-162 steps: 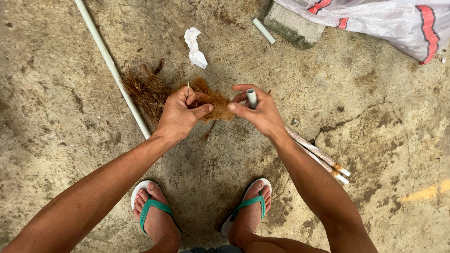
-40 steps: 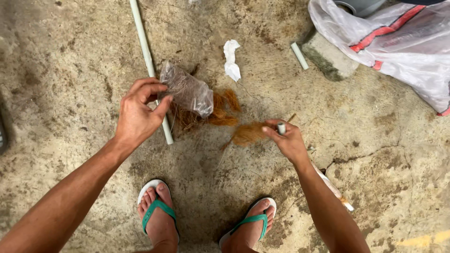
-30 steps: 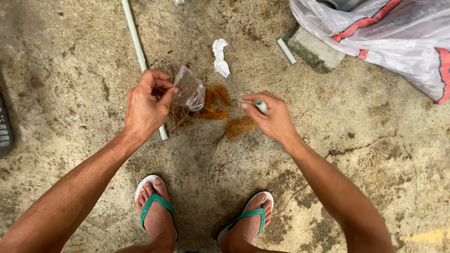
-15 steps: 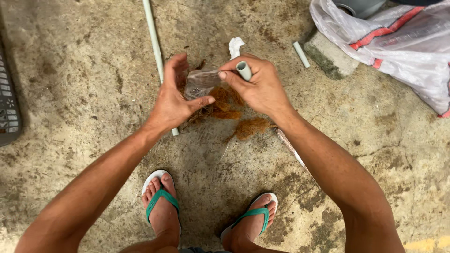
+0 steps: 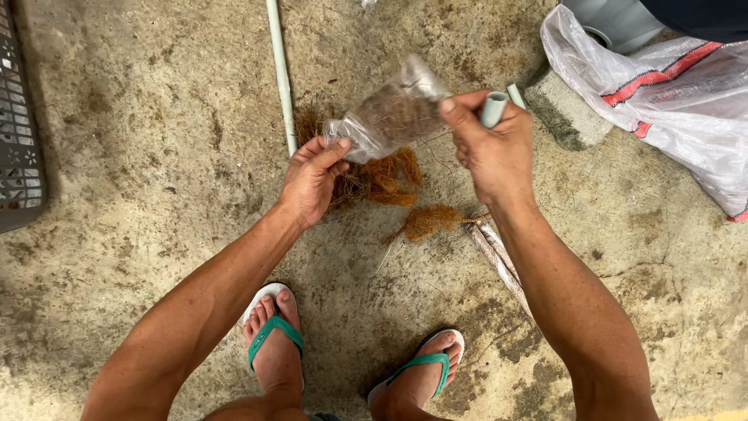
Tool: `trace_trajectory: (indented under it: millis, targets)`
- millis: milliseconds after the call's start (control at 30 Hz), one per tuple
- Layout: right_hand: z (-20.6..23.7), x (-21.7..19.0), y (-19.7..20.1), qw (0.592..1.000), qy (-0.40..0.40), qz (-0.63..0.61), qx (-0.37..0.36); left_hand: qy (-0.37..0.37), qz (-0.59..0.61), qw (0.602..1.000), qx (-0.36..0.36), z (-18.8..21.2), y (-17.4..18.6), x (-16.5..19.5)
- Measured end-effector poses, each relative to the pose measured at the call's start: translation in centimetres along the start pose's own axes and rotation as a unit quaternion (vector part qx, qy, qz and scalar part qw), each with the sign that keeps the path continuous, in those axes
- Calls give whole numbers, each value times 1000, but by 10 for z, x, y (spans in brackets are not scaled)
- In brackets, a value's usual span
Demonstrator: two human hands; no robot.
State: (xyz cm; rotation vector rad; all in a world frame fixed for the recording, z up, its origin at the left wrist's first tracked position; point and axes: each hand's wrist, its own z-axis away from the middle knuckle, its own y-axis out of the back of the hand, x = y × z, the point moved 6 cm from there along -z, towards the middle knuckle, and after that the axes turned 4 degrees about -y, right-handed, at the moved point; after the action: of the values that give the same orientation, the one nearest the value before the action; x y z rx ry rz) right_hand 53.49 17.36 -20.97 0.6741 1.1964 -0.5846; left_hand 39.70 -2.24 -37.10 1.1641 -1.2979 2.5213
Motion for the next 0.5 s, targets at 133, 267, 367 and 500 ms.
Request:
trace_trajectory:
  millis: [133, 267, 367, 500]
  targets:
    - [-4, 7, 16, 996, -11, -86, 27, -26, 40, 999, -17, 2, 2, 11]
    - [-2, 21, 21, 994, -35, -97, 35, -22, 64, 998, -18, 8, -3, 19]
    - [-1, 28, 23, 993, -50, -104, 33, 3, 112, 993, -26, 10, -5, 24]
    - [0, 32, 27, 988, -64, -141, 20, 52, 174, 981, -71, 14, -7, 18]
